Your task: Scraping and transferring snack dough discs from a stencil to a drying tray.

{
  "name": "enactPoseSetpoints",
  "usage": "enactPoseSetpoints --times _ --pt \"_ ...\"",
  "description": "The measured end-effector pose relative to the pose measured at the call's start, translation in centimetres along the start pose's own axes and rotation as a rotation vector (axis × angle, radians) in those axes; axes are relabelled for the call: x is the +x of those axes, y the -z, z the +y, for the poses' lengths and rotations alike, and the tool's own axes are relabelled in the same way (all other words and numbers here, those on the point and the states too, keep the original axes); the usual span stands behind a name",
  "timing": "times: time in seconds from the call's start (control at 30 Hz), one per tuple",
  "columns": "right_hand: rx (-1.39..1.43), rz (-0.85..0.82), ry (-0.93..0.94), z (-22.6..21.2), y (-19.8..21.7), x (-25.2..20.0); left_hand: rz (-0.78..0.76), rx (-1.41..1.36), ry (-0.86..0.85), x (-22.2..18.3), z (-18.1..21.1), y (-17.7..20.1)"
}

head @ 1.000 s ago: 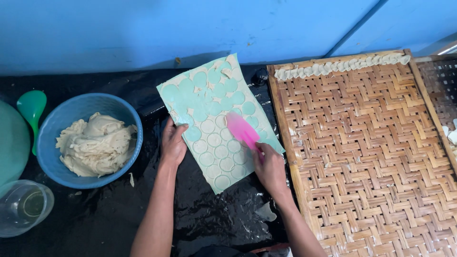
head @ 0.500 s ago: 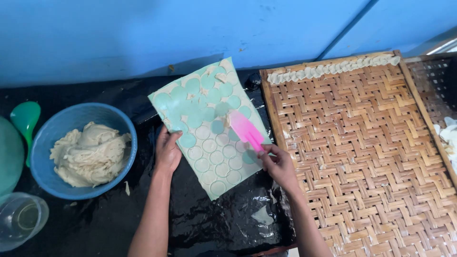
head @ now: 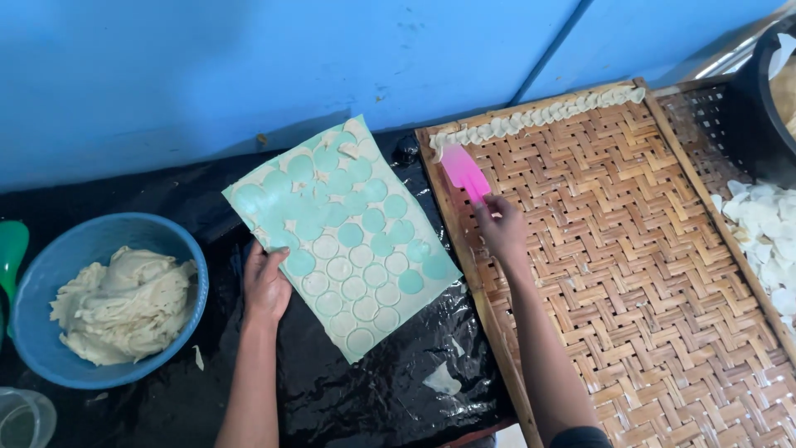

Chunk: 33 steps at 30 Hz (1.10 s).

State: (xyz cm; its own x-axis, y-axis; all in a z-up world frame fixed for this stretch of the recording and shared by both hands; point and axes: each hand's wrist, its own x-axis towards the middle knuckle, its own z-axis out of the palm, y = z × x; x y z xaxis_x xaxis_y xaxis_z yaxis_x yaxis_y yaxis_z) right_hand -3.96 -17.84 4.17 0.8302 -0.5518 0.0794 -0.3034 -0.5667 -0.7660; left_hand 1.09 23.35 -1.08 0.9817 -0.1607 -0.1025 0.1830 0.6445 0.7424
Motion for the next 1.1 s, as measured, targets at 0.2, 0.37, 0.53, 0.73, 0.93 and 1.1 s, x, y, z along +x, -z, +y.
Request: enactPoseSetpoints --times 0.2,0.37,0.53,0.73,0.93,1.1 --pt "-0.008 -0.032 -0.039 1.5 -0.9 2.1 0.004 -0.002 0.009 0.3 -0.5 0.8" --pt "-0.093 0.010 -0.002 1.3 -0.9 2.0 0.012 -0.011 0.010 0.4 -0.9 1.3" --pt "-0.232 0.075 0.160 0.0 -0.7 0.9 0.025 0.000 0.026 0.2 -0.4 0.7" --pt "-0.463 0.133 0.217 -3.8 -0.1 -0.8 0.012 -0.012 0.037 0.1 -0.2 0.6" --pt "-0.517 0.151 0.208 -4.1 0.3 -1.9 0.027 -0.010 0.031 0.4 -0.9 1.3" --pt "-0.383 0.085 0.263 -5.6 1.1 -5.9 0.018 -0.036 0.018 0.5 -0.9 1.3"
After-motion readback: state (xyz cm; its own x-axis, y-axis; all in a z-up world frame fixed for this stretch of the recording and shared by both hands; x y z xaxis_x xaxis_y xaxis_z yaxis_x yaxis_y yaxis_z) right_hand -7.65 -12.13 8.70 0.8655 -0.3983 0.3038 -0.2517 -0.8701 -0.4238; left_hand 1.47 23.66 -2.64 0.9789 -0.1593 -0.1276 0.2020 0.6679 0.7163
